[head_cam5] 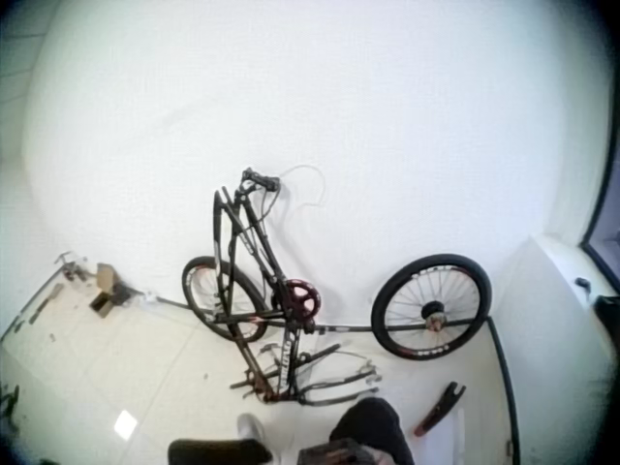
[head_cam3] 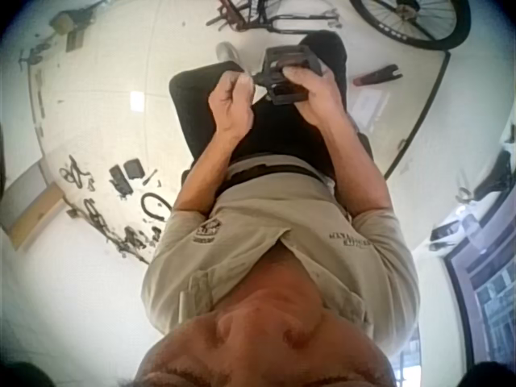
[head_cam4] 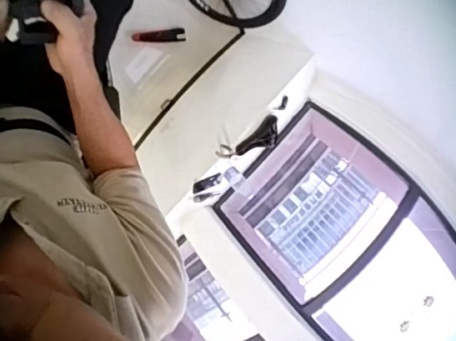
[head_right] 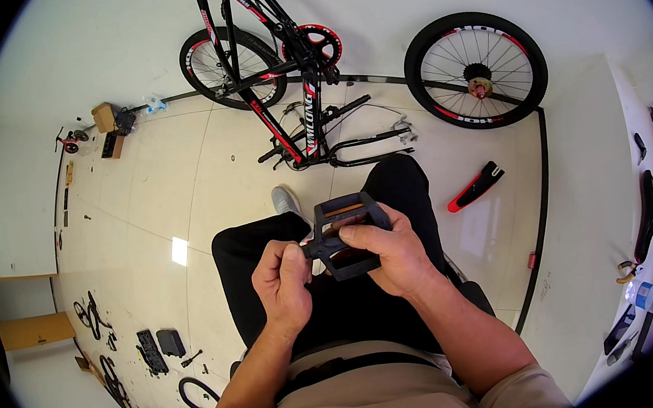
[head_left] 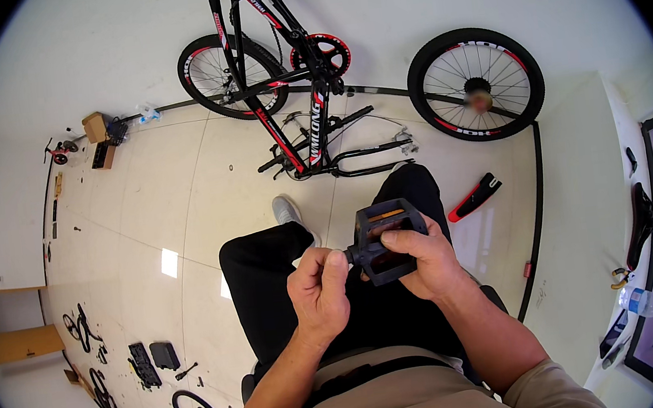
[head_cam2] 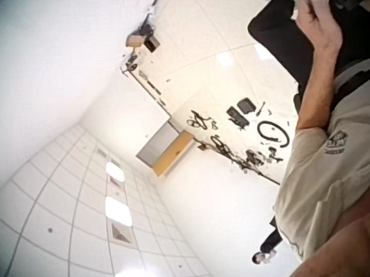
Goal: The person sits on a chair and assembles a bicycle pedal by hand. They insert a small component into the pedal body, rotate the pedal to inspect it, and then attach the pedal to the bicycle crank arm.
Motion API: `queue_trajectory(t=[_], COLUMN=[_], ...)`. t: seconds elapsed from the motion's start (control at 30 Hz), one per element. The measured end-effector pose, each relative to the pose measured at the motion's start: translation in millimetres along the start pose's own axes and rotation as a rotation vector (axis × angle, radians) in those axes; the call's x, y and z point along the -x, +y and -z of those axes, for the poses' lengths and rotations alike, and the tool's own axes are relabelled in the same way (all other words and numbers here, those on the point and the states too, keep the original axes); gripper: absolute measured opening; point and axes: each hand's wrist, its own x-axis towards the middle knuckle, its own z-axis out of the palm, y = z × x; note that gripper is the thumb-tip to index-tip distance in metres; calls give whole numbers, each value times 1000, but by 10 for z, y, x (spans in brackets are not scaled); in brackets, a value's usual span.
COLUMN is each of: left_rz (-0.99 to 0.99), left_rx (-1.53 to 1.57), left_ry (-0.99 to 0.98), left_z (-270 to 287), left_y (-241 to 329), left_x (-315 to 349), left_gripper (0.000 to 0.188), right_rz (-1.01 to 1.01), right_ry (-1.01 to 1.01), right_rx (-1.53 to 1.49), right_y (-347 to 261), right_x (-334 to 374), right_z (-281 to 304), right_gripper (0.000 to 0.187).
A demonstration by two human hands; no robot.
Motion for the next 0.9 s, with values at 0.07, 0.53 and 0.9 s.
queue_trajectory(t=[0.07,0.53,0.9], left_rz=[50,-300,-135], left_rx=[51,-171,-165], left_ry=[-10,19,-25], left_z=[15,-27,6], left_y=[-28,-25,80], left_x=[-3,-64,-71], left_gripper=[29,13,25], right_rz=[5,1,-2], right_ry=[3,4,13], right_rx=[16,-36,-1], right_y=[5,-27,-20], right_x=[-12,-7,-6], right_z=[17,2,-19], right_gripper=[21,20,20])
